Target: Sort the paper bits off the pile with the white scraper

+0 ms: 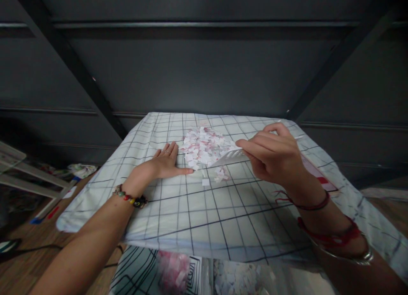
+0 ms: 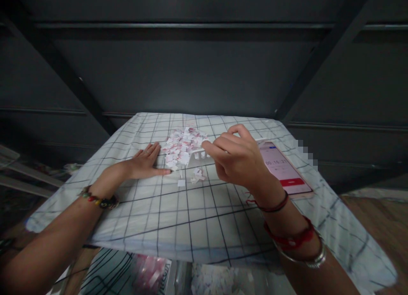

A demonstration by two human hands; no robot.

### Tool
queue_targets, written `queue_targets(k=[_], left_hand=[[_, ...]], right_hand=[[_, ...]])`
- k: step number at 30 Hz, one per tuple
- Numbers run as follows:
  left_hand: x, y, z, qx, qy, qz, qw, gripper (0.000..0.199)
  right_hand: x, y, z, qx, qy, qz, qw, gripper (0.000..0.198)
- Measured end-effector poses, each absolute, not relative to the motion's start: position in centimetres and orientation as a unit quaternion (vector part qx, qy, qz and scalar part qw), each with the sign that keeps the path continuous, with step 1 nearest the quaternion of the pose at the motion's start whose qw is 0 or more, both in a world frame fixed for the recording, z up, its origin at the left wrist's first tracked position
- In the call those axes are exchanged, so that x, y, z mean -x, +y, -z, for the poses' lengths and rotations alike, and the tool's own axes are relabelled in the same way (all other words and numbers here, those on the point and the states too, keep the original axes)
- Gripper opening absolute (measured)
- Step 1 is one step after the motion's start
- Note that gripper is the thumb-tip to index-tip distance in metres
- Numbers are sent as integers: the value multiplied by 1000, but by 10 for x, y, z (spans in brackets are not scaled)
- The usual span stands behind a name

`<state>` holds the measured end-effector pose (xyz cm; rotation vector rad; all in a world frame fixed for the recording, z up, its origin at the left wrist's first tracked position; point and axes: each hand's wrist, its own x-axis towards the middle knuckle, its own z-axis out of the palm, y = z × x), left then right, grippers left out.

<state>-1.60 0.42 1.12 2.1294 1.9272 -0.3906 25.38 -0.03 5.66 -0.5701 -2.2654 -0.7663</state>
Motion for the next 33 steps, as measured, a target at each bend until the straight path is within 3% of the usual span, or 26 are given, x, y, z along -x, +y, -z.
queue_targets(k=[12, 20, 27, 33], left_hand=[[16, 5, -11, -730, 661, 127, 119, 115], [15, 5, -11, -725, 665, 130, 125, 115], [18, 7, -6, -731, 662, 120, 116, 114], [17, 7, -8, -728, 663, 126, 117, 115]], right_hand=[[-263, -2, -60, 172, -906, 199, 332, 18], [-260, -6, -60, 170, -888, 205, 374, 20], [-254, -7, -56, 147, -911, 152, 353, 20], [-255, -6, -54, 168, -900, 173, 363, 20]])
